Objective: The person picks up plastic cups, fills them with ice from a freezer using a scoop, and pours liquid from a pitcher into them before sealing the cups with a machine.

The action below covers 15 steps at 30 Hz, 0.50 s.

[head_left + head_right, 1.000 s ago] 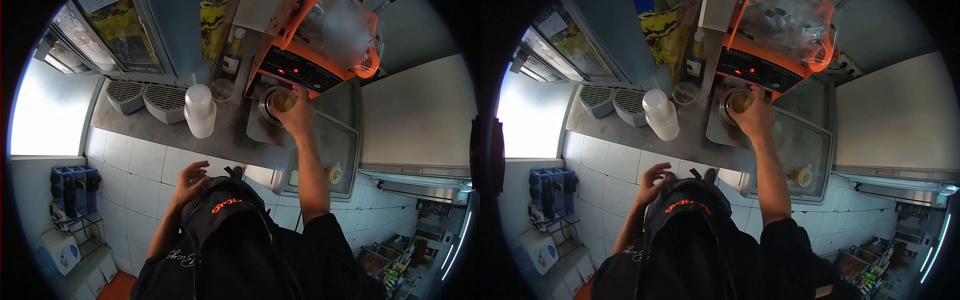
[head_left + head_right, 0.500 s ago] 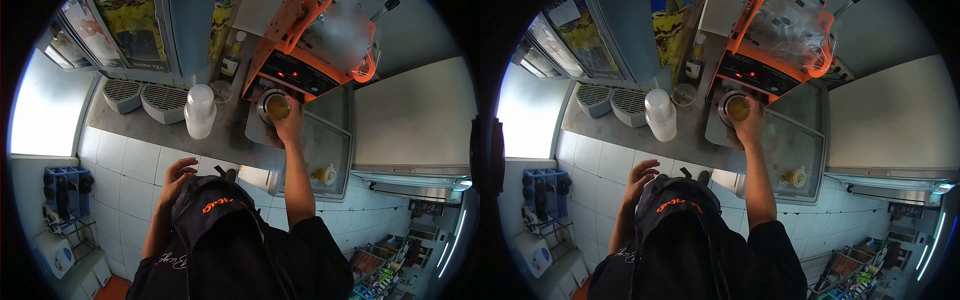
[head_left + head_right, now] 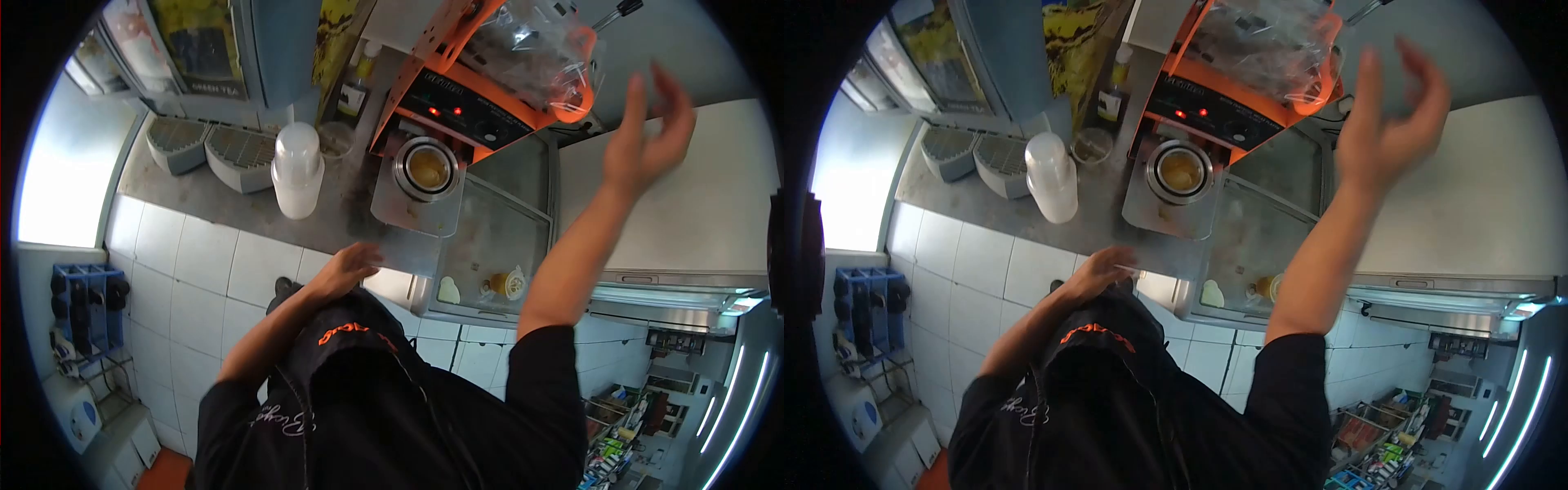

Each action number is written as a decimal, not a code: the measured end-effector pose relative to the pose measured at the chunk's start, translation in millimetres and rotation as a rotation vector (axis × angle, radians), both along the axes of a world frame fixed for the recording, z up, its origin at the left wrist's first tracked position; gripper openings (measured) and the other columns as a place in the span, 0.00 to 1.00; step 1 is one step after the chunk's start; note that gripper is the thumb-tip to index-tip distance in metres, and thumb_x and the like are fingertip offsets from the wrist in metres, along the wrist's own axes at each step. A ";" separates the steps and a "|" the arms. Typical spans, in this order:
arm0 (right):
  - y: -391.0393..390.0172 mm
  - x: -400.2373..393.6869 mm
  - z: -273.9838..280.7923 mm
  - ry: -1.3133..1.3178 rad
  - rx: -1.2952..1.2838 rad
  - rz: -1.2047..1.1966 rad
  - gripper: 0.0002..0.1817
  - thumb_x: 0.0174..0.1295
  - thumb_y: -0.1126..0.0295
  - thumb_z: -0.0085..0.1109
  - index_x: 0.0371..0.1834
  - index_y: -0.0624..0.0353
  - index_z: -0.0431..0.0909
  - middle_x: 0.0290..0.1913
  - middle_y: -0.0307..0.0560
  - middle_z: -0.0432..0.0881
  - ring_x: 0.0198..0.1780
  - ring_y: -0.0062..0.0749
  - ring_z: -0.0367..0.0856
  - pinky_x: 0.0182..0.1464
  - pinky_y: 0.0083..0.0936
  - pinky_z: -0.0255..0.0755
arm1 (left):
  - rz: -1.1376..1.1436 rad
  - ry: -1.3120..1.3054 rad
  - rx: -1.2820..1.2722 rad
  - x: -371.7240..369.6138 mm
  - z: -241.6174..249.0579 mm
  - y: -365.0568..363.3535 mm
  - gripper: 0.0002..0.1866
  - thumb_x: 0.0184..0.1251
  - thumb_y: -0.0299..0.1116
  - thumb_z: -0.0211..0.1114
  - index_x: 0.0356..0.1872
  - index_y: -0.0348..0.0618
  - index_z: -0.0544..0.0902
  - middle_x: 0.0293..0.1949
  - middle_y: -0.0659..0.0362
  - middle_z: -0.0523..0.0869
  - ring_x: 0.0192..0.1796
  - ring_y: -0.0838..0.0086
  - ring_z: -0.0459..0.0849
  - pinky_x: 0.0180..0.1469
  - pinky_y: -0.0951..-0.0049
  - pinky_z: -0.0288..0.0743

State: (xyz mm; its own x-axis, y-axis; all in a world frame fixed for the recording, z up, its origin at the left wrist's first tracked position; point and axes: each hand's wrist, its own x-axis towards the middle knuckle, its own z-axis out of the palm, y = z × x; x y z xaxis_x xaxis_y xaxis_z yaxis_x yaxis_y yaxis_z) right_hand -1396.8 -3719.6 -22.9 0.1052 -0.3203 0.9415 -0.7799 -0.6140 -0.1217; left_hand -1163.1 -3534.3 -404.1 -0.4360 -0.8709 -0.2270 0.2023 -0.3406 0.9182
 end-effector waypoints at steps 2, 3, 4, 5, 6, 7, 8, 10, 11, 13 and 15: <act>-40.7 16.5 43.9 0.121 0.184 -0.085 0.29 0.67 0.52 0.66 0.61 0.64 0.79 0.59 0.49 0.85 0.63 0.37 0.79 0.67 0.32 0.65 | 0.097 0.083 0.002 -35.3 -10.7 -15.9 0.21 0.71 0.27 0.67 0.63 0.34 0.76 0.57 0.52 0.84 0.60 0.71 0.83 0.63 0.68 0.76; -62.5 25.1 60.1 0.173 0.306 -0.165 0.31 0.69 0.47 0.62 0.61 0.65 0.79 0.61 0.51 0.84 0.66 0.40 0.78 0.68 0.33 0.65 | 0.185 0.166 0.021 -52.0 -3.9 -23.2 0.19 0.71 0.28 0.68 0.60 0.34 0.78 0.55 0.53 0.86 0.59 0.72 0.83 0.63 0.69 0.76; -77.1 34.2 71.8 0.225 0.388 -0.196 0.28 0.66 0.50 0.66 0.58 0.63 0.78 0.55 0.51 0.83 0.61 0.42 0.79 0.63 0.36 0.70 | 0.244 0.170 0.031 -65.9 -5.3 -29.2 0.17 0.70 0.27 0.69 0.58 0.34 0.80 0.52 0.53 0.87 0.57 0.72 0.84 0.62 0.69 0.77; -92.5 41.1 78.1 0.281 0.469 -0.232 0.25 0.63 0.54 0.69 0.55 0.60 0.76 0.49 0.51 0.82 0.56 0.44 0.81 0.57 0.39 0.75 | 0.301 0.179 0.043 -81.5 -12.0 -34.4 0.15 0.70 0.27 0.69 0.55 0.33 0.81 0.50 0.54 0.88 0.54 0.72 0.85 0.60 0.70 0.78; -130.6 25.5 80.1 0.316 0.531 -0.116 0.29 0.65 0.49 0.65 0.58 0.62 0.77 0.54 0.53 0.81 0.61 0.45 0.78 0.62 0.38 0.71 | 0.358 0.191 0.055 -93.2 -18.8 -38.6 0.13 0.70 0.26 0.69 0.52 0.33 0.83 0.47 0.54 0.89 0.52 0.72 0.86 0.59 0.70 0.79; -181.3 -11.5 83.6 0.352 0.593 0.000 0.34 0.67 0.44 0.60 0.61 0.65 0.77 0.59 0.56 0.81 0.66 0.47 0.76 0.66 0.37 0.68 | 0.400 0.219 0.063 -100.7 -24.7 -41.2 0.11 0.69 0.26 0.69 0.49 0.33 0.84 0.45 0.55 0.90 0.50 0.73 0.87 0.57 0.71 0.80; -212.8 -43.5 87.2 0.389 0.655 0.121 0.39 0.69 0.39 0.56 0.63 0.68 0.77 0.64 0.58 0.81 0.71 0.48 0.74 0.70 0.36 0.64 | 0.447 0.248 0.072 -106.8 -30.4 -43.6 0.09 0.69 0.25 0.69 0.46 0.32 0.84 0.43 0.56 0.90 0.47 0.73 0.87 0.55 0.72 0.81; -232.0 -73.1 90.5 0.459 0.636 -0.185 0.41 0.68 0.37 0.56 0.67 0.67 0.75 0.67 0.61 0.78 0.73 0.48 0.71 0.71 0.37 0.63 | 0.533 0.327 0.056 -114.1 -35.7 -49.2 0.06 0.69 0.24 0.69 0.42 0.32 0.85 0.40 0.55 0.90 0.43 0.74 0.88 0.52 0.72 0.81; -240.0 -86.5 88.3 0.492 0.623 -0.338 0.42 0.67 0.36 0.56 0.68 0.66 0.74 0.68 0.62 0.76 0.74 0.48 0.70 0.72 0.38 0.62 | 0.568 0.378 0.036 -118.0 -36.8 -50.1 0.05 0.69 0.24 0.69 0.41 0.32 0.85 0.40 0.55 0.90 0.42 0.73 0.88 0.51 0.72 0.82; -252.5 -119.2 76.4 0.329 0.444 -0.504 0.46 0.63 0.34 0.58 0.72 0.63 0.71 0.65 0.60 0.78 0.68 0.56 0.75 0.71 0.41 0.64 | 0.629 0.420 -0.003 -124.9 -38.8 -55.6 0.05 0.69 0.24 0.69 0.40 0.32 0.85 0.40 0.54 0.90 0.41 0.73 0.88 0.50 0.72 0.82; -261.3 -139.7 69.7 0.111 0.468 -0.464 0.47 0.62 0.35 0.61 0.73 0.62 0.69 0.69 0.60 0.74 0.71 0.52 0.72 0.71 0.40 0.65 | 0.687 0.404 -0.025 -128.6 -38.4 -72.3 0.04 0.69 0.24 0.69 0.39 0.32 0.85 0.39 0.54 0.90 0.42 0.72 0.88 0.51 0.71 0.83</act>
